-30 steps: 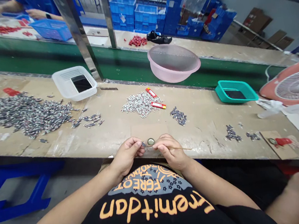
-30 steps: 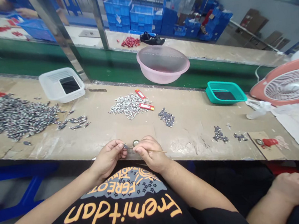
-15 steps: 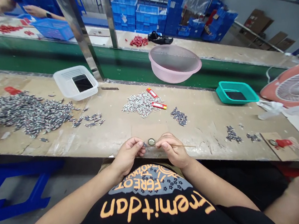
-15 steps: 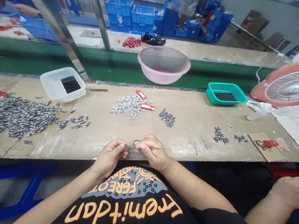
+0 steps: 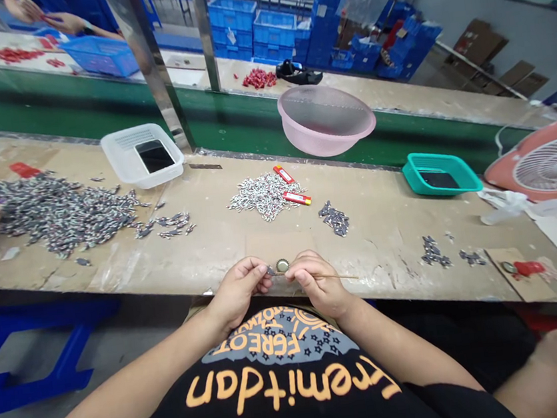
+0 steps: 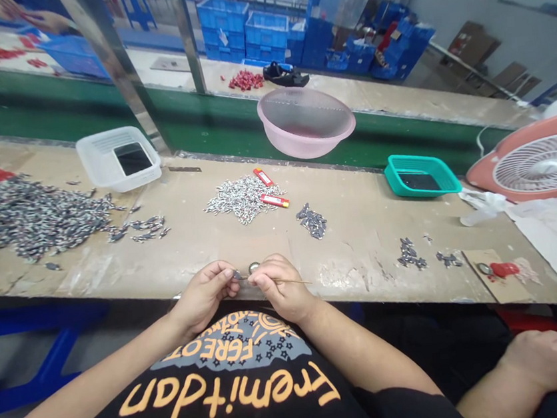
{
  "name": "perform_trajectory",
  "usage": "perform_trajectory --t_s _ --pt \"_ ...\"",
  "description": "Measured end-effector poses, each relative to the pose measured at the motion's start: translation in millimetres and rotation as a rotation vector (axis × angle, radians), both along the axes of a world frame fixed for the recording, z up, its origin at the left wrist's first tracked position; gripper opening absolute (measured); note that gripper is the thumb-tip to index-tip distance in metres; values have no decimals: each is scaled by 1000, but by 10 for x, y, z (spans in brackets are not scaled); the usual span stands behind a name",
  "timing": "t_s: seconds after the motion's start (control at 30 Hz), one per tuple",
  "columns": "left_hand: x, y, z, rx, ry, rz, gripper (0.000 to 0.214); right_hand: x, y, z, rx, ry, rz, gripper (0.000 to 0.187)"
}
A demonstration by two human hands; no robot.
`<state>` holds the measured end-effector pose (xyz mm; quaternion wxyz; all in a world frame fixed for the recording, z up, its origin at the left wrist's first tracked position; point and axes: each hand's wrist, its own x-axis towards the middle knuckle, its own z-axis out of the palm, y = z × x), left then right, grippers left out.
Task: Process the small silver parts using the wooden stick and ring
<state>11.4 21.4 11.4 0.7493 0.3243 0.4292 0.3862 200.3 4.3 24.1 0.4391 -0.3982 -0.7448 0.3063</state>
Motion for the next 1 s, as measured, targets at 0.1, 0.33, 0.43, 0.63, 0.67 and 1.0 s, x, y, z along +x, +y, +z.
perform_trajectory --t_s 0.1,0.33,0.43,0.63,0.67,1.0 --pt "1 2 9 -8 -2 6 21 15 -14 2 -1 0 -6 25" --pt "2 -3 -22 17 -2 -20 21 -25 19 -2 15 3 -14 25" --pt "-2 -5 -33 14 -7 -18 21 -36 20 -4 22 1 -11 24" --pt "-9 -4 -31 4 -16 -12 19 -28 8 5 27 -11 -5 23" --pt "-10 -3 -30 1 -16 -9 20 -27 8 7 29 -15 -8 23" --pt "-15 -3 -39 24 -11 -13 19 -66 4 11 52 -16 12 21"
